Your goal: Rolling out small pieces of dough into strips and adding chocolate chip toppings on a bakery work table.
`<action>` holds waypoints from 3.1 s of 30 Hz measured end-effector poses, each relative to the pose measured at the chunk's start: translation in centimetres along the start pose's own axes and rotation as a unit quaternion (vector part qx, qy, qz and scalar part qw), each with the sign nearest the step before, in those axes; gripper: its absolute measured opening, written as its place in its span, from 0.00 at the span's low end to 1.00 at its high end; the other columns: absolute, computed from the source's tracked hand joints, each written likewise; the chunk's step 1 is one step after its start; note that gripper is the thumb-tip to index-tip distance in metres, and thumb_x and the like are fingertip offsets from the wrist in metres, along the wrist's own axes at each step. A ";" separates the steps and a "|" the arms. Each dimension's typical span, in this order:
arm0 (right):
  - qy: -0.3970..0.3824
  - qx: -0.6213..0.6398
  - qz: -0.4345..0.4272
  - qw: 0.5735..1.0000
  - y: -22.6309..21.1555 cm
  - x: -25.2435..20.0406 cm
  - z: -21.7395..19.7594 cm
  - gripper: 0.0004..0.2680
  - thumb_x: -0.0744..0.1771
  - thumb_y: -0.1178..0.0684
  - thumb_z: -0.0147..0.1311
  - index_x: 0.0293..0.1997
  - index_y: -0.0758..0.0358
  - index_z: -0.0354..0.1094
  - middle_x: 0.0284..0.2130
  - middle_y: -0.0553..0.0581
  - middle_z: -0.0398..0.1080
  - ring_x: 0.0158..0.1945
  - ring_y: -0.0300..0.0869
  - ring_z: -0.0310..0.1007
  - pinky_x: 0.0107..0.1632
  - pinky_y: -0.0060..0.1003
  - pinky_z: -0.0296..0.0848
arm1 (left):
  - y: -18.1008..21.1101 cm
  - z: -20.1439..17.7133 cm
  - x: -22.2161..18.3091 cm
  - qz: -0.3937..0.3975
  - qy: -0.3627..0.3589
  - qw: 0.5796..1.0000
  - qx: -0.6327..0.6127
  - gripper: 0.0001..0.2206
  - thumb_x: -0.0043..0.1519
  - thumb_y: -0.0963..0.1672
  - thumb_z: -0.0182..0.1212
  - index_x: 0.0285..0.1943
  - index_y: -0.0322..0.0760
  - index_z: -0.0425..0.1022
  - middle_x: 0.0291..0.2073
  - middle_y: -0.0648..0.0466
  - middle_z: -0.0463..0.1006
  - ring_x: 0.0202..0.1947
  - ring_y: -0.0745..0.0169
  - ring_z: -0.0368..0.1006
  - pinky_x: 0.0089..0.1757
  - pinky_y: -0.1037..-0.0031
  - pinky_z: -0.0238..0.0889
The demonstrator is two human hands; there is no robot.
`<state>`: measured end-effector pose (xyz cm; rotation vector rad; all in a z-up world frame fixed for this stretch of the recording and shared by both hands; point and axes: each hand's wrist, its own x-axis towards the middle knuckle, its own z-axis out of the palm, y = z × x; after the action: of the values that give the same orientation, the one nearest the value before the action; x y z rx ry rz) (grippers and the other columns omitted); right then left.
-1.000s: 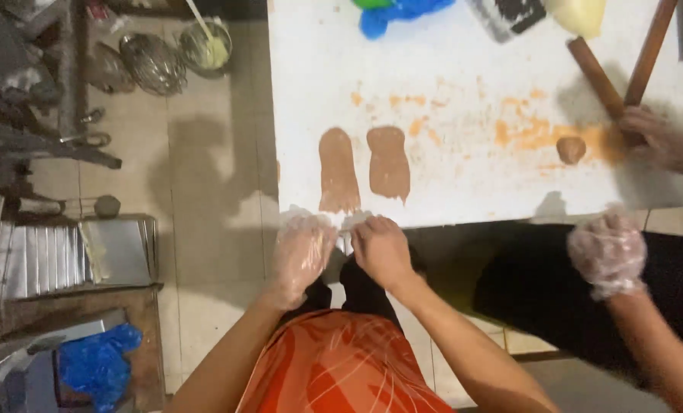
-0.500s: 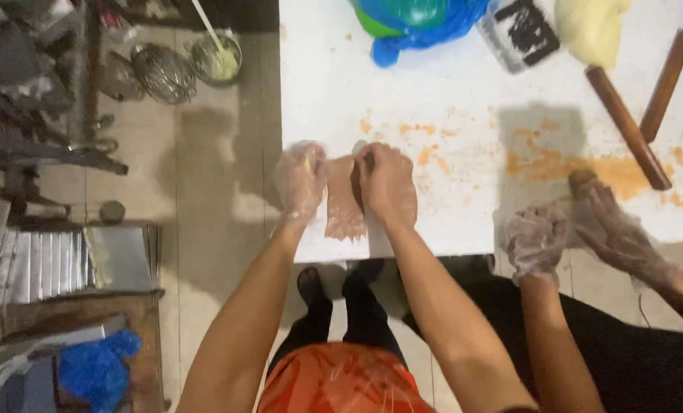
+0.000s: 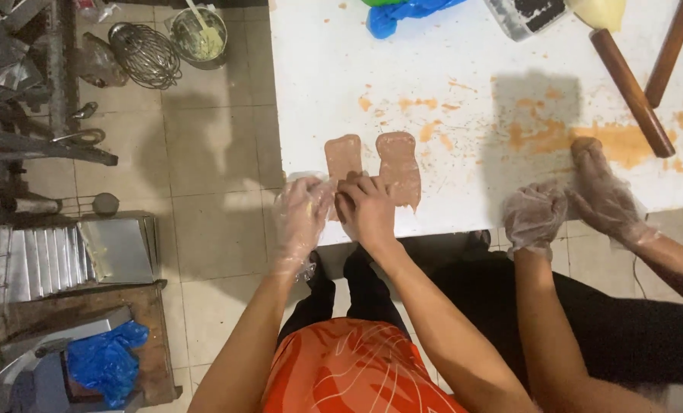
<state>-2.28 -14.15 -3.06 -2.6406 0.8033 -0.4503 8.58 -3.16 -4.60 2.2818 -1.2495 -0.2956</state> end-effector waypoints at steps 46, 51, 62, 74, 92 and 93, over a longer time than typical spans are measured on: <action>-0.181 0.274 0.490 0.807 3.1 -25.5 -9.0 0.19 0.64 0.53 0.51 0.63 0.49 0.57 0.53 0.49 0.69 0.39 0.37 0.73 0.44 0.31 0.72 | 2.9 -0.2 -3.8 0.153 0.082 0.980 0.096 0.22 0.67 0.49 0.41 0.70 0.41 0.57 0.68 0.54 0.59 0.67 0.49 0.56 0.61 0.56 0.48; -0.079 0.291 0.379 0.875 6.0 -21.2 -11.6 0.17 0.63 0.58 0.52 0.59 0.56 0.64 0.42 0.65 0.75 0.44 0.57 0.76 0.44 0.49 0.77 | 2.5 -0.5 -3.4 0.098 0.088 0.991 0.010 0.27 0.66 0.51 0.43 0.73 0.39 0.51 0.69 0.49 0.57 0.68 0.46 0.53 0.61 0.53 0.47; 0.216 0.353 0.443 0.795 13.0 -16.3 -17.9 0.15 0.66 0.55 0.51 0.60 0.68 0.61 0.52 0.69 0.68 0.56 0.54 0.67 0.56 0.48 0.68 | 14.3 0.2 -0.5 0.007 0.020 0.939 -0.343 0.15 0.60 0.41 0.54 0.57 0.34 0.70 0.51 0.46 0.70 0.41 0.55 0.74 0.37 0.73 0.72; 0.218 0.232 0.479 0.818 27.7 -8.2 -22.2 0.11 0.68 0.56 0.48 0.56 0.67 0.65 0.47 0.64 0.70 0.52 0.50 0.70 0.54 0.43 0.69 | 28.0 13.4 10.7 -0.083 -0.245 0.847 -0.464 0.16 0.60 0.45 0.54 0.56 0.35 0.72 0.53 0.43 0.74 0.57 0.47 0.68 0.54 0.60 0.62; 0.194 0.460 0.265 0.825 31.4 -0.9 -19.4 0.07 0.68 0.53 0.47 0.38 0.66 0.69 0.28 0.56 0.66 0.37 0.41 0.67 0.47 0.37 0.66 | 35.9 13.9 15.5 -0.043 -0.016 0.844 -0.534 0.09 0.60 0.42 0.60 0.48 0.39 0.74 0.36 0.55 0.75 0.40 0.64 0.75 0.46 0.73 0.69; 0.188 0.465 0.257 0.826 30.9 -1.1 -18.6 0.07 0.68 0.53 0.47 0.38 0.66 0.69 0.28 0.56 0.66 0.37 0.41 0.67 0.47 0.37 0.66 | 33.5 15.4 14.5 -0.044 -0.005 0.847 -0.530 0.09 0.60 0.42 0.60 0.48 0.39 0.74 0.36 0.55 0.75 0.40 0.64 0.75 0.46 0.73 0.69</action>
<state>-25.04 -41.86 0.68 -1.3801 1.0144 -0.9266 -14.03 -35.14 1.18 1.3477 -0.6722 -0.7979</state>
